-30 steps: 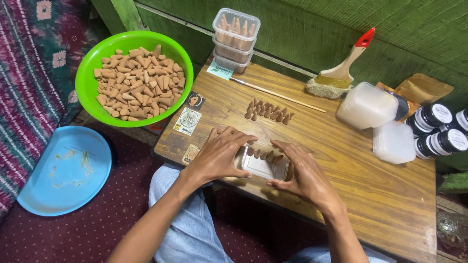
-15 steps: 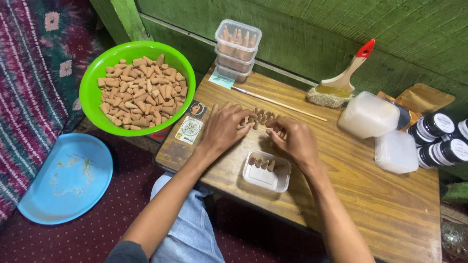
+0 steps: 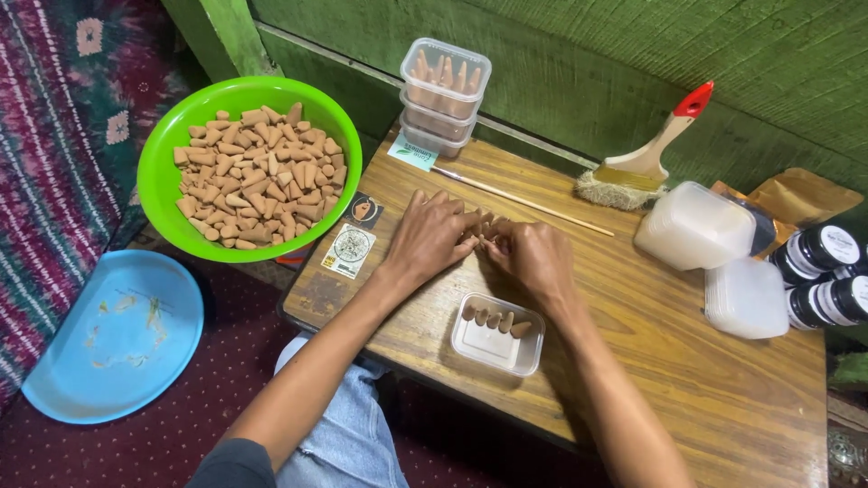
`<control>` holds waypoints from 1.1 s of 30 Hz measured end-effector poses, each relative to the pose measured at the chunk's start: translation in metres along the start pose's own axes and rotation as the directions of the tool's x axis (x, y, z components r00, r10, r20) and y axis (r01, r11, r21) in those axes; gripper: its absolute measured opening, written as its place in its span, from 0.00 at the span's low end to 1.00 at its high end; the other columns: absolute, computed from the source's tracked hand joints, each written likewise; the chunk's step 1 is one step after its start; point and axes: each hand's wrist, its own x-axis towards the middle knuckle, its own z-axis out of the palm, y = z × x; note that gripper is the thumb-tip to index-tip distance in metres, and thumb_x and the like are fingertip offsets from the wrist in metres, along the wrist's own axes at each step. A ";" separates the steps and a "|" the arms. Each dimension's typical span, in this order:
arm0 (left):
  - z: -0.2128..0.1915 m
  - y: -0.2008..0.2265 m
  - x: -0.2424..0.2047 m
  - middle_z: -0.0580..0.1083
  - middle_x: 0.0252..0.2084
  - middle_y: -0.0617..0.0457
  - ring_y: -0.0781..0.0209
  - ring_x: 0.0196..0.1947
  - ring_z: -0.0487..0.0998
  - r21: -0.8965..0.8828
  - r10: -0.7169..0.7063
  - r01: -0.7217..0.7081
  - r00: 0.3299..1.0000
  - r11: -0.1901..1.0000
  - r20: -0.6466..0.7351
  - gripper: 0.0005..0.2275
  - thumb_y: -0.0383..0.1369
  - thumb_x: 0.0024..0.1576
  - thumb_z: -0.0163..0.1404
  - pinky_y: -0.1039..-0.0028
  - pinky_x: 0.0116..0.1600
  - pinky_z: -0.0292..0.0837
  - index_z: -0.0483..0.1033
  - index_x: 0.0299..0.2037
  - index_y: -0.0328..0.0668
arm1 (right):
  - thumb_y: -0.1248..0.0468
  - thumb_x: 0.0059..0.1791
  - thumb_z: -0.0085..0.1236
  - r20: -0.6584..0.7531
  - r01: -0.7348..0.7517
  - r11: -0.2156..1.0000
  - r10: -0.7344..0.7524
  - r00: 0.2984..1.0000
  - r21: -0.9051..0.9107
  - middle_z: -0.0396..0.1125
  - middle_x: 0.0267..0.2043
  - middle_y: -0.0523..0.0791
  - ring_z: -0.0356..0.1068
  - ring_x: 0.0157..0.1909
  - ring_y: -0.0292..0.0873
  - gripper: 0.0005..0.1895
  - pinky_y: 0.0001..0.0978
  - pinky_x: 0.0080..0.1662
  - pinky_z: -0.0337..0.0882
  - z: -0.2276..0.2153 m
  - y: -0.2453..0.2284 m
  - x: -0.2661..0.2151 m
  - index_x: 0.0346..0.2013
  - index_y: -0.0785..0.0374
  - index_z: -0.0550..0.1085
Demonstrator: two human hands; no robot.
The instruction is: Brushing incense cones with a small brush and packing them into plastic containers.
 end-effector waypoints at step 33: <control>0.000 0.111 -0.050 0.75 0.30 0.59 0.58 0.38 0.74 -0.002 0.196 -0.199 0.965 0.980 0.175 0.07 0.44 0.47 0.63 0.62 0.47 0.64 0.82 0.28 0.57 | 0.55 0.44 0.60 0.186 -0.017 0.993 0.038 0.982 -0.115 0.75 0.20 0.40 0.78 0.33 0.50 0.05 0.45 0.40 0.77 -0.037 0.016 -0.125 0.32 0.39 0.82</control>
